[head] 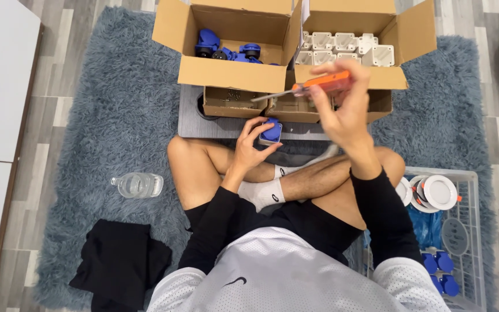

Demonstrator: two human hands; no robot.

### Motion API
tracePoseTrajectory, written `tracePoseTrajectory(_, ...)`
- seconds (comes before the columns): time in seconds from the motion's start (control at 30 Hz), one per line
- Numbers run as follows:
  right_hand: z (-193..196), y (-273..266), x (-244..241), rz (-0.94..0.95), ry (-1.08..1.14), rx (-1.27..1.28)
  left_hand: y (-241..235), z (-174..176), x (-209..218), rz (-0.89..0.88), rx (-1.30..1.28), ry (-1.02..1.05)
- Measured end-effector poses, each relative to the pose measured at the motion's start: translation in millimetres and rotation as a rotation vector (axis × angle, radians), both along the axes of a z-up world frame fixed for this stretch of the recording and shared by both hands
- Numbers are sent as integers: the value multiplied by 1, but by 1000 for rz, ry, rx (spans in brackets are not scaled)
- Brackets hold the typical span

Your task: Assembling and inspecting electrical components using a screwdriver while sitting on the floor

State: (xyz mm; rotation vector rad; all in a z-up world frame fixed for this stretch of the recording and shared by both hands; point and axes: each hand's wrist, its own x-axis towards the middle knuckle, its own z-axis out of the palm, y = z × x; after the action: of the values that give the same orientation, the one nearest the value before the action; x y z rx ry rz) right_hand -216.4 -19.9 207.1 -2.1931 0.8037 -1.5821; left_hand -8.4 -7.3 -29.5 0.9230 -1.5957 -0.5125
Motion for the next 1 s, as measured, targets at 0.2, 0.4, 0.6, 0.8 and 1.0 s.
tracePoseTrajectory(0.2, -76, -20, 21, -128, 78, -59, 10, 10, 2, 49, -69, -164)
tracePoseTrajectory(0.4, -103, -27, 38, -115, 91, -12, 10, 12, 2, 192, -101, -209)
tracePoseTrajectory(0.6, -109, -27, 42, -116, 89, 23, 9, 14, -2, 296, -113, -238)
tracePoseTrajectory(0.8, -110, -21, 33, -97, 31, 84, 9, 31, 6, 288, -165, -248)
tracePoseTrajectory(1.0, -116, -21, 29, -94, 37, 115, -10, 57, 31, 362, -255, -337)
